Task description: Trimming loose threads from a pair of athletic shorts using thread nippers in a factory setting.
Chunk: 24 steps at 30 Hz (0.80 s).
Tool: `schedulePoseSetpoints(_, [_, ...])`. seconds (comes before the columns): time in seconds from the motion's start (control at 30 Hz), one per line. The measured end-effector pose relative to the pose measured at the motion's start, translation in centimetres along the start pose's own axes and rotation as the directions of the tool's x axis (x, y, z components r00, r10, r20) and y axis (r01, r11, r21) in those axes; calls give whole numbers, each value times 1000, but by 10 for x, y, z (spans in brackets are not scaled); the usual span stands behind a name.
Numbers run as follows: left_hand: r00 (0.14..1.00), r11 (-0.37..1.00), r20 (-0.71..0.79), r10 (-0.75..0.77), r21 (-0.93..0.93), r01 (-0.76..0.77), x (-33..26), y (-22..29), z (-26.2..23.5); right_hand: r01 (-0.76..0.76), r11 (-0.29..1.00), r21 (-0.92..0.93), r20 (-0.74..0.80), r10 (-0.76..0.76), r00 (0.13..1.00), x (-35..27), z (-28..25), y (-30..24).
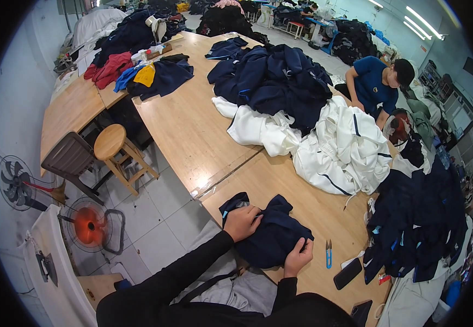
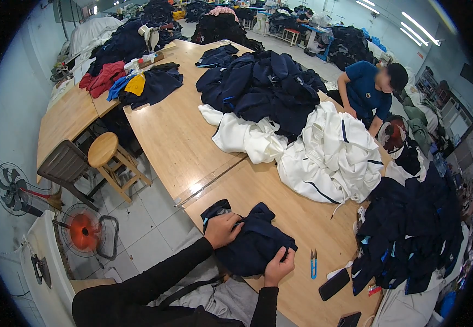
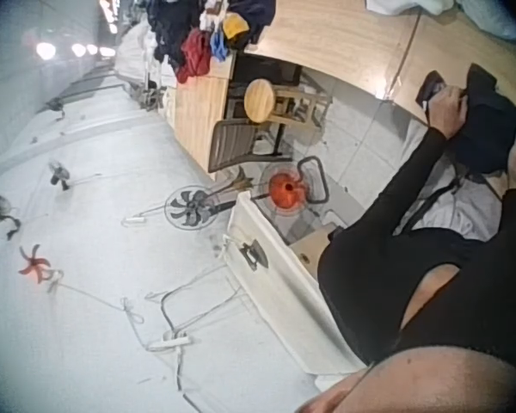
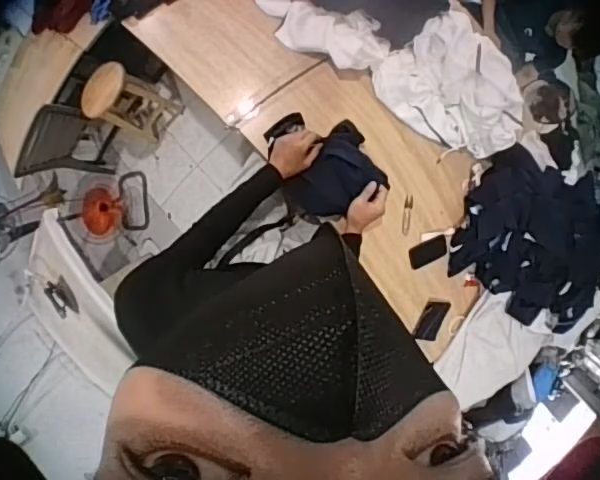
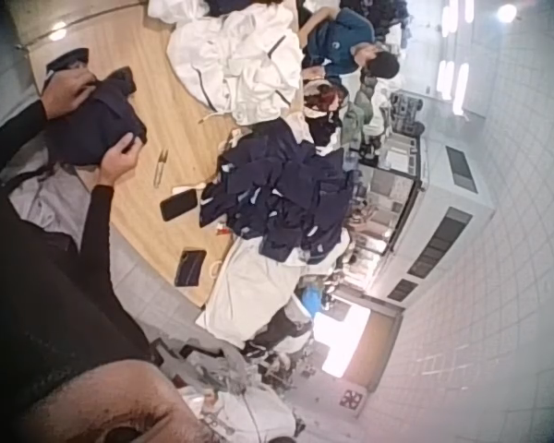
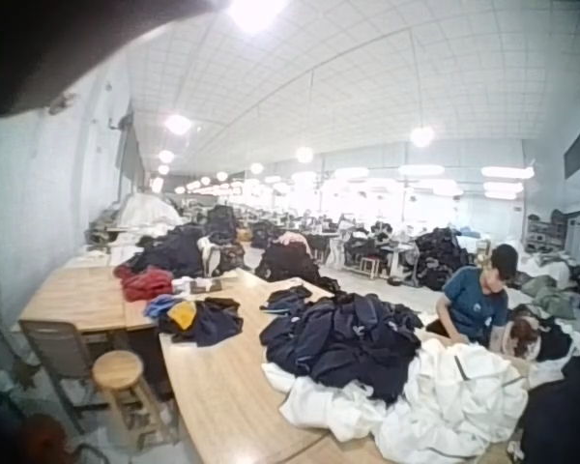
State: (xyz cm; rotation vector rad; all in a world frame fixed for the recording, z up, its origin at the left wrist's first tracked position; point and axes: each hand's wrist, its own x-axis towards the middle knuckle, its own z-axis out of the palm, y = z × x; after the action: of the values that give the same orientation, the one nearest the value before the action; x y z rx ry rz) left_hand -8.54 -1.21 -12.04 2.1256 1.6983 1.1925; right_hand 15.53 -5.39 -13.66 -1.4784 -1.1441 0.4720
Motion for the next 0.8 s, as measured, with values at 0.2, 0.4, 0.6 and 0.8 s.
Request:
schedulePoseSetpoints(0.2, [1000,1000,-2,3,3,-3,1,0,0,-27,1000,-16,19,27,999,1,-2,-2])
schedulePoseSetpoints(0.4, [1000,1000,-1,9,0,-9,2,-1,0,12,1000,-1,1,-12,1000,2,1,-1])
schedulePoseSetpoints(0.6, [1000,1000,-3,3,-10,-3,0,-2,-3,21,1000,-17,9,-20,1000,0,2,-4])
schedulePoseSetpoints(0.8, [1000,997,-3,-14,-74,14,-6,2,-6,10,998,-66,-11,-10,1000,-7,-4,-1])
